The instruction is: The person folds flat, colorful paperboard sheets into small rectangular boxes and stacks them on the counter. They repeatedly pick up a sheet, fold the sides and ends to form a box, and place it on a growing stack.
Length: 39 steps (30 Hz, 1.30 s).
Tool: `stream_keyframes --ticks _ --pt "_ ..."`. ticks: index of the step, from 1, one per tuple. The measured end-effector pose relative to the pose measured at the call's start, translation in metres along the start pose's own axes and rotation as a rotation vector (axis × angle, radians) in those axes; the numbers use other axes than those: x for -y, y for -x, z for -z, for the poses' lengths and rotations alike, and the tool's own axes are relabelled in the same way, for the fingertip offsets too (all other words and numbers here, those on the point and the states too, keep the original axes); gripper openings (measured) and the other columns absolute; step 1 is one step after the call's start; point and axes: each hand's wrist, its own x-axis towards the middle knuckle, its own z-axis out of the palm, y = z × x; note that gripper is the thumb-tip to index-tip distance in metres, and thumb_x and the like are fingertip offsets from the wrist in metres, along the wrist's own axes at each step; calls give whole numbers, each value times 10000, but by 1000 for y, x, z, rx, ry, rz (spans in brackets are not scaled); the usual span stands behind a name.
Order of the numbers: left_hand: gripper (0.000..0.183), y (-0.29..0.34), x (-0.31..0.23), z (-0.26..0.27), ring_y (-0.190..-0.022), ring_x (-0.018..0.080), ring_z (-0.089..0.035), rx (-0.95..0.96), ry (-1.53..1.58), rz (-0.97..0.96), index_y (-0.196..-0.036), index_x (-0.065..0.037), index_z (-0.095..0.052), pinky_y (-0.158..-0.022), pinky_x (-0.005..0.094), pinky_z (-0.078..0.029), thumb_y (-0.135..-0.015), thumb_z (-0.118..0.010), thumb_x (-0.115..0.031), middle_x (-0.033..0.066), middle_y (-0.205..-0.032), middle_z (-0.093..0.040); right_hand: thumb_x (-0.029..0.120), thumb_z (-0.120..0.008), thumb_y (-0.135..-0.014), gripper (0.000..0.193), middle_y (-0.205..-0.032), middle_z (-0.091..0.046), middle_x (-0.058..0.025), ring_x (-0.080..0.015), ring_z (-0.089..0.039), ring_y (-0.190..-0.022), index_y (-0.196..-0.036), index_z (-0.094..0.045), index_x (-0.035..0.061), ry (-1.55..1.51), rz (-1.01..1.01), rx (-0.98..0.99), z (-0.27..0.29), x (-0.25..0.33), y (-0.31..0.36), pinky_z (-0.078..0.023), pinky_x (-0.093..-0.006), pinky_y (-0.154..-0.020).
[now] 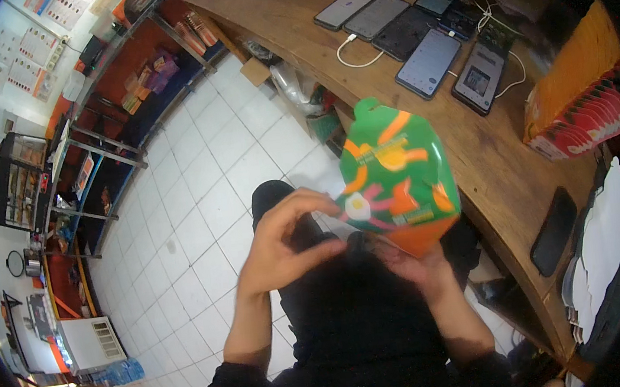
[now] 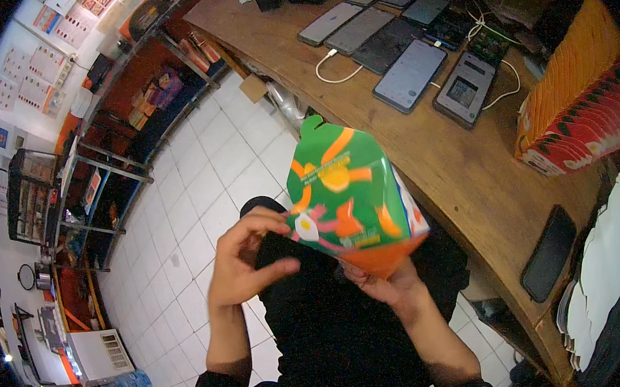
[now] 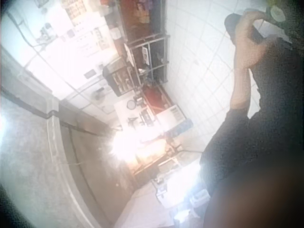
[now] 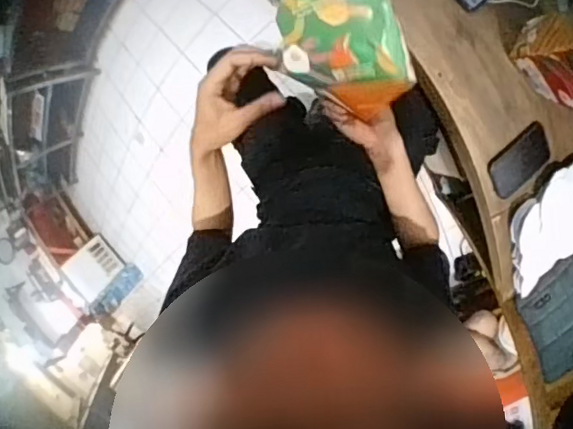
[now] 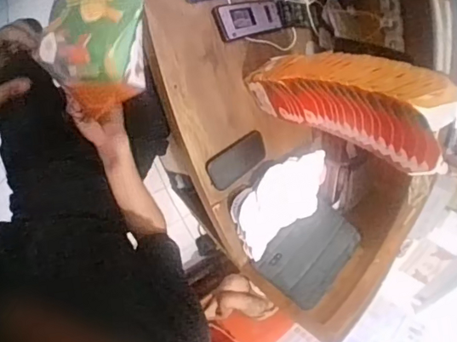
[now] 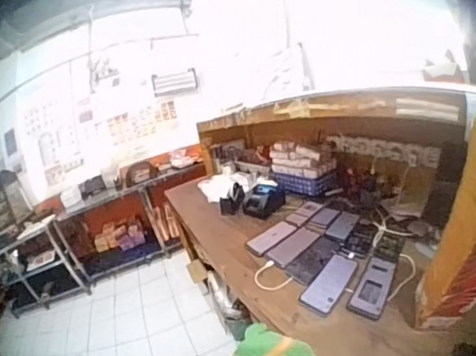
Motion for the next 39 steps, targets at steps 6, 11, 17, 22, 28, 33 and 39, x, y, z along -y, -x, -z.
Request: stream_keyframes --ticks 6,11,17,22,28,33,39 --pt "312 -9 19 -25 -1124 168 -677 -140 186 211 -1184 12 -687 -979 322 -536 -904 -816 59 92 -1162 -733 411 -544 -1106 554 -1248 -663 -293 -311 -709 -931 -1454 -524 -19 28 33 -303 -20 -19 7 -614 -351 -735" --pt "240 -18 11 -27 -1046 166 -672 -199 1 92 -1077 0 -741 -993 303 -516 -868 -841 60 86 -1247 -665 362 -573 -1118 432 -1100 -725 -216 -289 -736 -888 -1351 -587 -2 494 120 -580 -36 -20 17 -611 -346 -732" --pt "201 -9 -16 -41 -1232 250 -603 -80 -741 -166 -947 -64 -771 -957 377 -506 -795 -895 -19 116 -1342 -604 106 -886 -867 578 -1135 -671 -178 -307 -688 -978 -1364 -620 -20 2147 780 -504 -78 -45 31 -574 -413 -881" --pt "405 -8 -48 -55 -1384 230 -546 9 -1244 -593 -1175 -151 -771 -1128 468 -446 -793 -906 -134 48 -1465 -593 29 -885 -788 714 -1235 -627 -162 -356 -650 -1071 -1449 -619 72 2433 1058 19 -102 -30 2 -567 -453 -896" --pt "424 2 -72 -33 -1132 235 -722 2 -1032 -559 -1071 -87 -697 -1037 455 -525 -781 -956 -256 50 -1265 -702 -29 -813 -810 479 -999 -660 -84 -262 -674 -899 -1275 -742 61 2391 1000 172 -121 -27 -4 -552 -369 -714" --pt "788 10 -57 -27 -1030 215 -618 -601 -645 -307 -1149 -45 -615 -890 355 -499 -719 -964 -605 84 -1156 -602 4 -826 -762 345 -850 -632 -33 -206 -658 -798 -1102 -818 62 2303 1184 143 -132 -22 3 -525 -344 -676" --pt "394 8 -44 -36 -1033 139 -689 -282 52 270 -1285 50 -660 -882 310 -565 -1000 -790 -189 88 -1169 -751 62 -876 -814 284 -928 -678 -34 -194 -666 -789 -1091 -816 68 2257 949 354 -115 -16 -1 -543 -331 -650"
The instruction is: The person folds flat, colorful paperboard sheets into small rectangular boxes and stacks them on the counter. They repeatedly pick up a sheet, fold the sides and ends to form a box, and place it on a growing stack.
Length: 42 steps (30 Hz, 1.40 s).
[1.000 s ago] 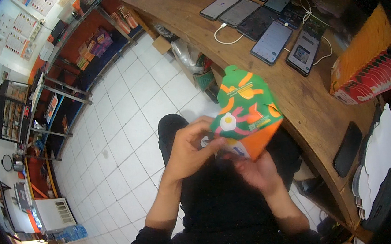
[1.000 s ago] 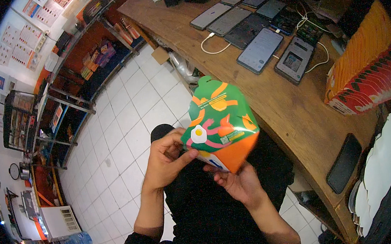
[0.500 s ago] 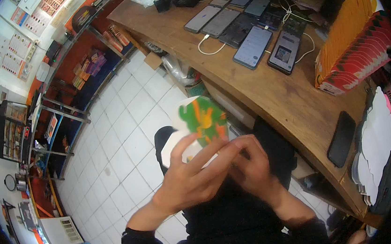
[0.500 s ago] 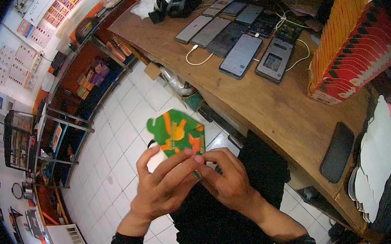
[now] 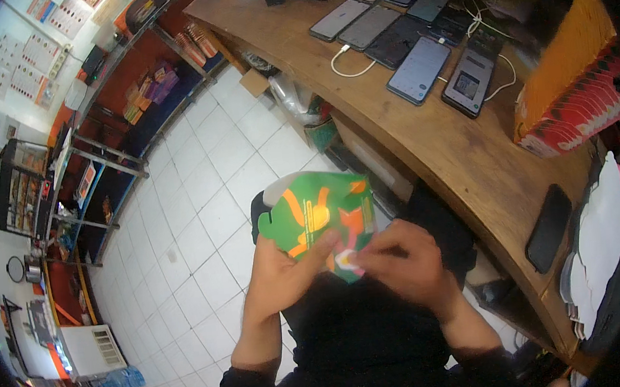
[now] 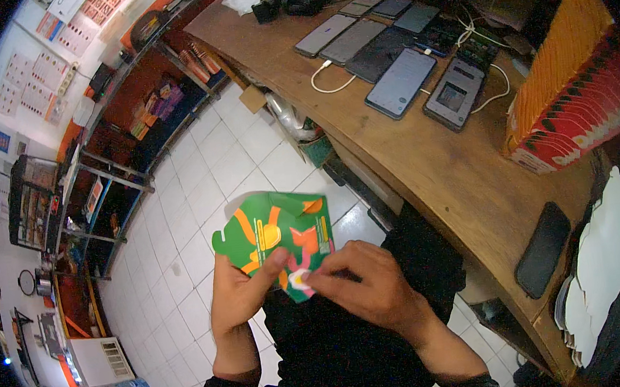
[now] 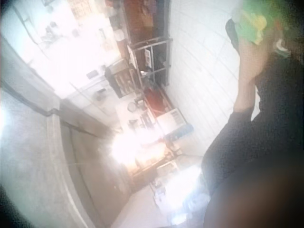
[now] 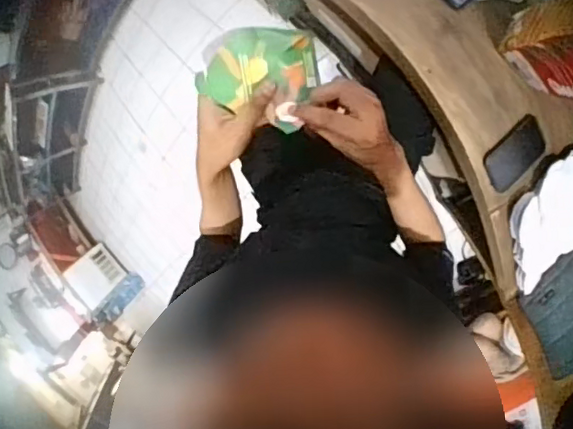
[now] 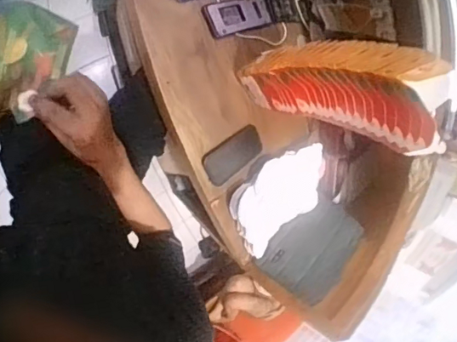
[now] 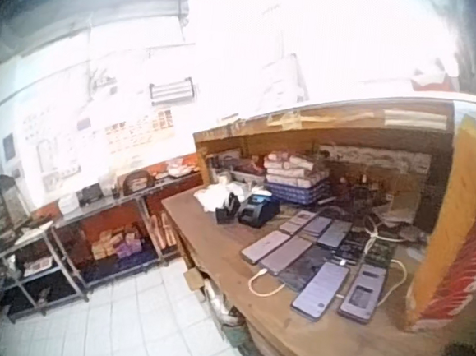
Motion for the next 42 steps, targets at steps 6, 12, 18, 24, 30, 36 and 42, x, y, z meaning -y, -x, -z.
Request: stream_keyframes --ticks 6,12,18,24,30,36,42 --pt "266 -3 7 -29 -953 116 -700 -91 7 -51 -1252 24 -722 -832 281 -567 -1025 -755 -112 56 -1088 -778 100 -883 -897 159 -1061 -490 -47 -47 -514 -733 -966 -764 21 -275 -409 -367 -37 0 11 -432 -213 -605" --pt "260 -4 12 -40 -976 123 -705 -122 194 -37 -1239 28 -727 -860 284 -566 -1019 -758 -107 79 -1095 -776 55 -858 -887 197 -1046 -465 -60 -69 -468 -736 -849 -667 21 -180 -432 -558 -45 0 2 -375 -209 -594" --pt "349 -5 10 -37 -1079 158 -689 -80 127 -103 -1305 19 -694 -928 307 -558 -992 -783 -106 104 -1204 -743 75 -846 -920 181 -1052 -468 -68 -98 -504 -825 -873 -680 22 -160 -407 -453 -34 3 -12 -421 -233 -633" --pt "486 -9 16 -28 -1219 191 -681 131 -154 -90 -1396 -7 -632 -1013 359 -565 -951 -815 -76 118 -1300 -717 58 -816 -946 138 -1075 -511 -93 -149 -599 -895 -1007 -711 -7 -139 -409 -232 -10 10 -18 -521 -277 -718" --pt "490 -4 26 -37 -1164 190 -703 5 -46 -108 -1357 8 -637 -1012 351 -581 -910 -839 9 106 -1276 -732 58 -859 -906 285 -1052 -545 -90 -110 -571 -795 -1112 -667 20 -235 -433 -307 -6 0 -15 -492 -248 -676" --pt "542 -10 29 -25 -1183 188 -697 88 -201 -154 -1390 5 -596 -1016 345 -579 -908 -844 -4 109 -1278 -725 131 -928 -833 556 -1214 -546 -137 -199 -615 -995 -1276 -602 54 -195 -469 -204 3 -9 -13 -535 -336 -857" --pt "368 -20 16 -18 -1040 301 -751 267 -211 -124 -1237 -5 -698 -925 384 -584 -923 -824 -152 147 -1127 -760 232 -952 -757 1255 -1585 -381 -264 -472 -425 -1451 -1718 -158 86 -22 -134 258 22 -15 -15 -346 -564 -1232"
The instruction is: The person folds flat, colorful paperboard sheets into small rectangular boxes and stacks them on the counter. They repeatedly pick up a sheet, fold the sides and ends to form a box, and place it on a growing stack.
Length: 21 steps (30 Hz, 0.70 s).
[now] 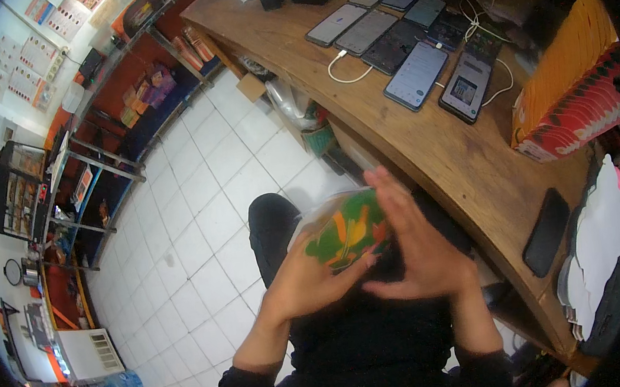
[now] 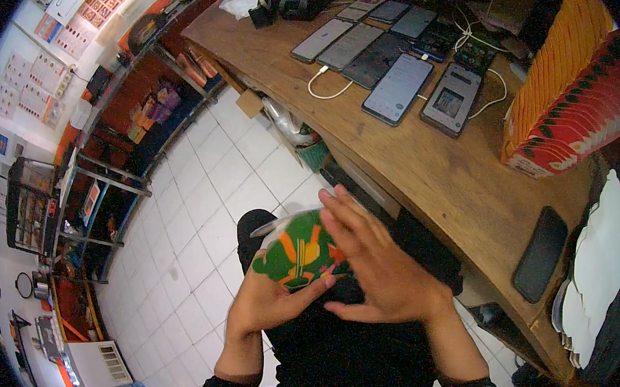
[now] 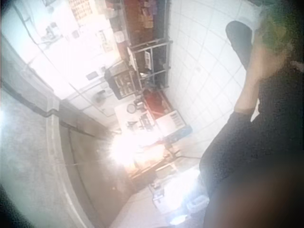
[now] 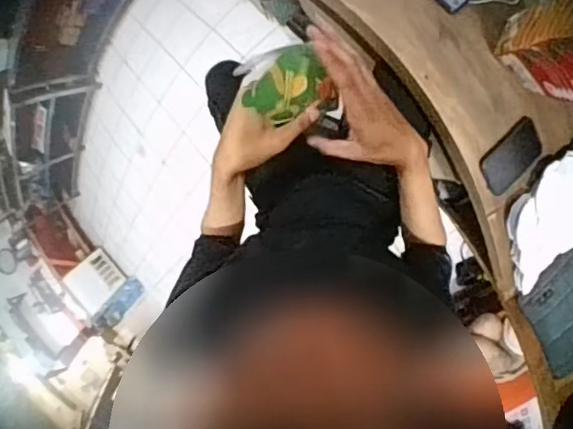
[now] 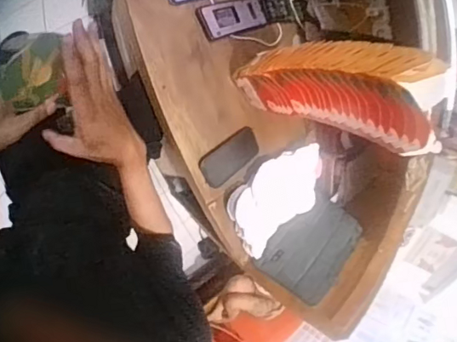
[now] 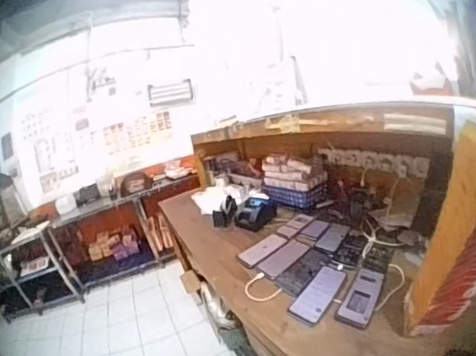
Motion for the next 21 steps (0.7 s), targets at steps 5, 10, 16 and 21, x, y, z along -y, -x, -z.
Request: stream_keyframes --ticks 5,10,16,21 --pt "399 -2 -28 8 -934 312 -745 236 -419 77 -1150 -15 -701 -841 412 -581 -917 -857 -299 190 -1040 -744 241 -986 -696 1360 -1571 -385 -291 -495 -452 -1433 -1707 -100 34 95 -115 19 -18 -5 9 -401 -540 -1204" --pt "835 18 -50 23 -1230 361 -643 -446 -495 -363 -1317 -28 -656 -1044 446 -524 -637 -1050 -311 178 -1343 -672 181 -1025 -697 1446 -1581 -457 -252 -384 -486 -1468 -1711 -8 18 -260 -310 -214 -6 -3 22 -400 -478 -1217" --pt "1640 5 -37 16 -1472 371 -507 -18 276 -23 -1697 51 -59 -1253 496 -372 -460 -1114 -163 272 -1561 -525 196 -999 -700 1486 -1704 -267 -222 -360 -324 -1572 -1714 74 28 -353 -213 -16 34 28 30 -246 -462 -1295" --pt "1737 -19 -57 5 -1518 408 -453 179 308 -403 -1711 -23 74 -1249 535 -352 -462 -1112 -242 328 -1677 -345 224 -902 -789 1164 -1678 -318 -211 -372 -332 -1563 -1693 -195 33 -179 -207 -31 118 76 38 -288 -457 -1277"
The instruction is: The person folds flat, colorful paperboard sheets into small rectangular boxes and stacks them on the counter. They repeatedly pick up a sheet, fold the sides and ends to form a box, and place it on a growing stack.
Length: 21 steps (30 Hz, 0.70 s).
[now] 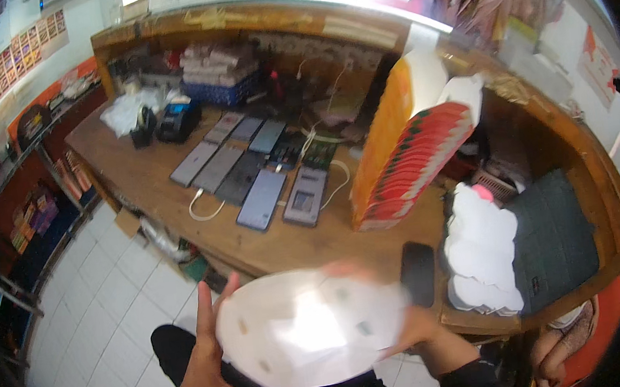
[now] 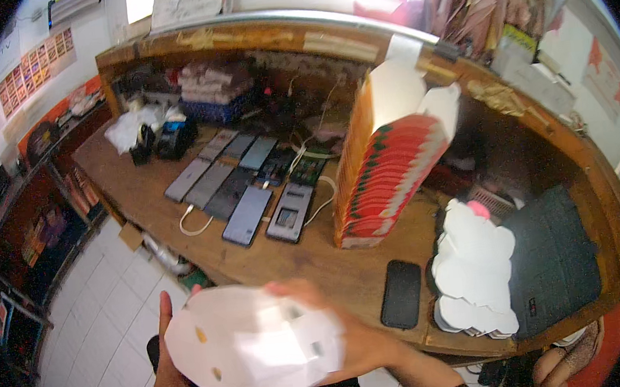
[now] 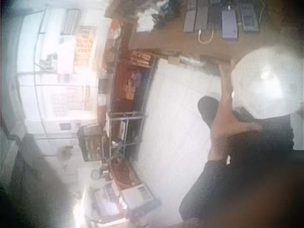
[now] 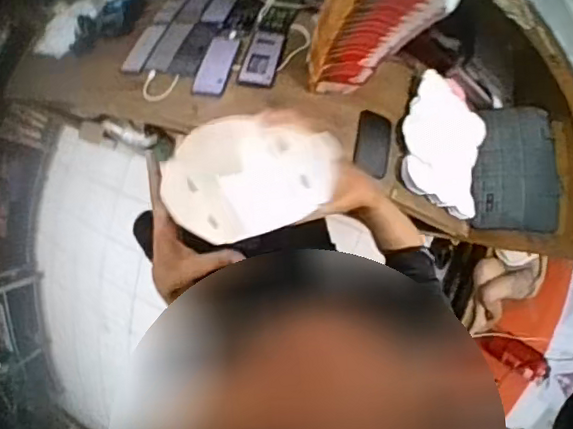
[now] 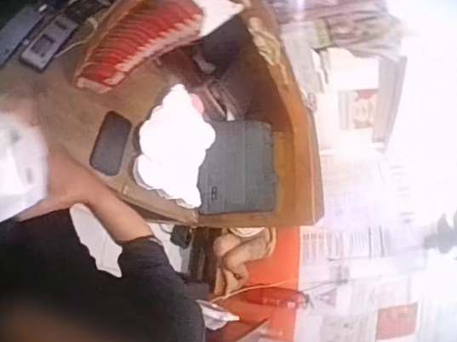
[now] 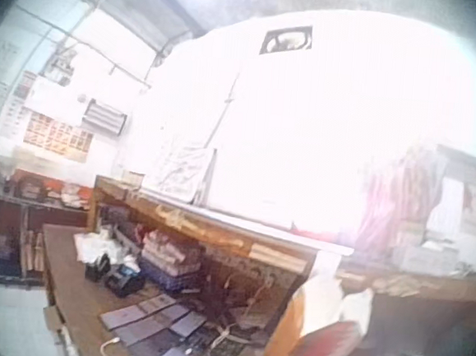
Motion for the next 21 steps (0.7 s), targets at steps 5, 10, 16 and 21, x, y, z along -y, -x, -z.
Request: stream_keyframes --ticks 5,10,16,21 --pt "1529 -44 -17 0 -1508 432 -461 100 -119 -189 -1726 -42 -39 -1242 532 -342 -623 -1063 -310 321 -1663 -372 80 -736 -943 776 -1688 -375 -158 -328 -366 -1565 -1633 -383 32 176 279 -784 156 83 3 -370 -459 -1249" --pt "1272 -113 -34 -26 -1465 349 -514 127 -54 -181 -1717 -52 -180 -1197 479 -404 -765 -982 -317 241 -1617 -459 109 -800 -908 661 -1489 -575 -119 -260 -559 -1368 -1505 -526 39 308 153 -678 258 104 -23 -483 -436 -1147" --pt "1060 -228 -47 -64 -1477 335 -487 135 -214 -430 -1712 -63 -187 -1212 496 -393 -931 -850 -337 217 -1612 -456 131 -994 -719 1055 -1372 -643 -79 -199 -622 -1263 -1582 -394 48 288 79 -700 270 67 -27 -536 -383 -1072" --pt "1067 -315 -47 -127 -1522 378 -421 134 -274 -610 -1719 -74 -117 -1232 507 -369 -978 -781 -458 249 -1646 -396 330 -1054 -662 1309 -1422 -589 -88 -209 -587 -1311 -1659 -245 74 206 22 -558 279 55 -14 -511 -398 -1107"
